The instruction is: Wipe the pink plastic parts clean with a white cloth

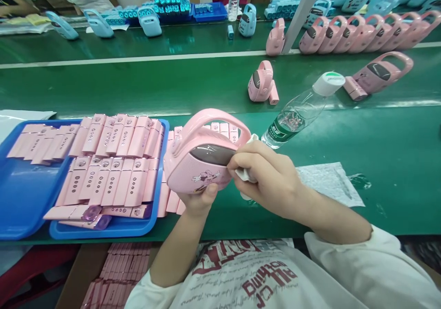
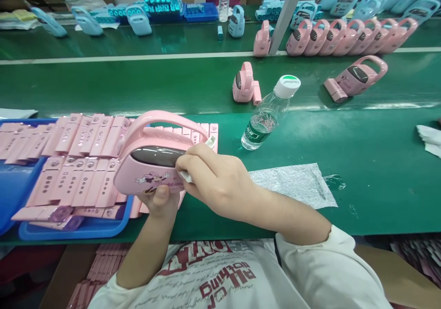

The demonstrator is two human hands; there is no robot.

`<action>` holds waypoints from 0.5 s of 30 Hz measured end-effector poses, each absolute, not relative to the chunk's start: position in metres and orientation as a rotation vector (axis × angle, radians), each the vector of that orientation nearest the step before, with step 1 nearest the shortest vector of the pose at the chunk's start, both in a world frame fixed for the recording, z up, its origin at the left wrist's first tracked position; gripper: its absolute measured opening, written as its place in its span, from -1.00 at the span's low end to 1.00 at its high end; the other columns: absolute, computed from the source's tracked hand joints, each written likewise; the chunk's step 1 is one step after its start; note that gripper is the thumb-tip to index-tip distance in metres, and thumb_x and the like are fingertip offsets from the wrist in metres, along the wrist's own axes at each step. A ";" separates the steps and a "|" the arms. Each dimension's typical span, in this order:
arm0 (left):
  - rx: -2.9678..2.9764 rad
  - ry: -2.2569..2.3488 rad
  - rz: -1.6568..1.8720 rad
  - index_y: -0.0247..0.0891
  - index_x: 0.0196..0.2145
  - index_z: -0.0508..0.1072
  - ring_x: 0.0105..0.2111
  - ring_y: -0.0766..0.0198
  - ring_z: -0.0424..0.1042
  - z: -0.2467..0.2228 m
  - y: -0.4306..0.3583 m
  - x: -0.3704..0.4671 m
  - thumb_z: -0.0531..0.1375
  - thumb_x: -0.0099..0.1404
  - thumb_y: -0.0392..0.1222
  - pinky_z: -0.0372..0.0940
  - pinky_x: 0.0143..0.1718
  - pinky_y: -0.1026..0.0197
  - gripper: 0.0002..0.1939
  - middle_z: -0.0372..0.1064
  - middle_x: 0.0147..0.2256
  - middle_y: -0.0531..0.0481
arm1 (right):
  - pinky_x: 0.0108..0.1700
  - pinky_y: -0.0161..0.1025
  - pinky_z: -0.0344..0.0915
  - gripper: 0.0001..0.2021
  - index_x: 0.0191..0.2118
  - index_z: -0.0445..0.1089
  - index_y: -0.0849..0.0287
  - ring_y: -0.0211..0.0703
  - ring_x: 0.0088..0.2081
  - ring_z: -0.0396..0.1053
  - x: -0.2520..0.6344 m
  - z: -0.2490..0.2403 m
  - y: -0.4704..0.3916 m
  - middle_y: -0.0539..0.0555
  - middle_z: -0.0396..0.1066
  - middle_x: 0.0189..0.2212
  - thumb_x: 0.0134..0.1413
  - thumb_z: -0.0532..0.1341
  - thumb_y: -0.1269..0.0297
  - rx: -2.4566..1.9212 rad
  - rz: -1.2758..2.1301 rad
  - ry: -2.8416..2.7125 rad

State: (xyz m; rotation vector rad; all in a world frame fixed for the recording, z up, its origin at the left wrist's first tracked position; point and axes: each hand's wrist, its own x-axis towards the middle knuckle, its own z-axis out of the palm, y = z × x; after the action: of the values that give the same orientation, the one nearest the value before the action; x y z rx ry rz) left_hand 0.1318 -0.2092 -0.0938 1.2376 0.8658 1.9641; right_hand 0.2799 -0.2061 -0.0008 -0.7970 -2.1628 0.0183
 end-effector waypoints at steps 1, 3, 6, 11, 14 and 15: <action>1.232 0.861 1.967 -0.04 0.05 0.32 -0.03 0.04 0.38 -0.092 -0.209 0.132 0.30 0.08 0.04 0.33 -0.02 -0.04 -0.42 0.38 -0.11 -0.03 | -0.38 -0.37 0.31 -0.89 -0.24 0.24 0.17 -0.31 -0.35 0.35 0.280 0.000 -0.206 0.05 0.38 -0.35 0.14 0.07 0.49 -0.799 0.039 -2.158; 1.198 0.862 1.975 -0.04 0.05 0.33 -0.03 0.03 0.37 -0.089 -0.209 0.134 0.30 0.07 0.05 0.32 -0.01 -0.06 -0.42 0.38 -0.10 -0.04 | -0.39 -0.38 0.30 -0.87 -0.26 0.24 0.17 -0.32 -0.36 0.34 0.280 0.001 -0.207 0.04 0.37 -0.37 0.11 0.08 0.53 -0.797 0.079 -2.146; 1.145 0.854 1.995 -0.04 0.01 0.38 0.00 0.02 0.36 -0.083 -0.208 0.135 0.31 0.06 0.05 0.30 0.02 -0.07 -0.46 0.38 -0.09 -0.04 | -0.38 -0.38 0.29 -0.85 -0.29 0.24 0.17 -0.33 -0.38 0.33 0.281 0.002 -0.207 0.02 0.36 -0.39 0.06 0.10 0.56 -0.797 0.111 -2.123; 1.153 0.870 2.040 -0.04 0.03 0.37 0.01 0.03 0.35 -0.087 -0.208 0.134 0.30 0.09 0.03 0.28 0.05 -0.06 -0.47 0.38 -0.07 -0.03 | -0.38 -0.40 0.30 -0.88 -0.25 0.29 0.17 -0.34 -0.36 0.36 0.284 0.000 -0.207 0.02 0.40 -0.37 0.12 0.13 0.51 -0.792 0.065 -2.120; 1.245 0.849 1.979 -0.02 0.05 0.34 0.00 0.05 0.37 -0.094 -0.210 0.131 0.28 0.12 0.04 0.30 0.03 -0.04 -0.46 0.37 -0.06 -0.04 | -0.39 -0.40 0.30 -0.93 -0.25 0.31 0.18 -0.35 -0.37 0.38 0.283 0.000 -0.207 0.02 0.43 -0.38 0.14 0.16 0.45 -0.781 0.019 -2.118; 1.267 0.847 1.952 0.00 0.07 0.32 0.01 0.05 0.36 -0.096 -0.210 0.130 0.28 0.12 0.05 0.30 0.03 -0.04 -0.44 0.36 -0.04 -0.05 | -0.39 -0.41 0.30 -0.94 -0.25 0.32 0.18 -0.35 -0.38 0.39 0.282 0.000 -0.207 0.02 0.43 -0.39 0.14 0.17 0.45 -0.778 0.015 -2.111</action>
State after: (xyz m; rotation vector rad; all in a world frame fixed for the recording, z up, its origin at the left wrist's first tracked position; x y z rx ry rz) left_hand 0.1297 -0.2104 -0.0956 1.2667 0.8467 1.9522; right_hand 0.2821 -0.2067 0.0002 -0.7777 -2.1105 0.0153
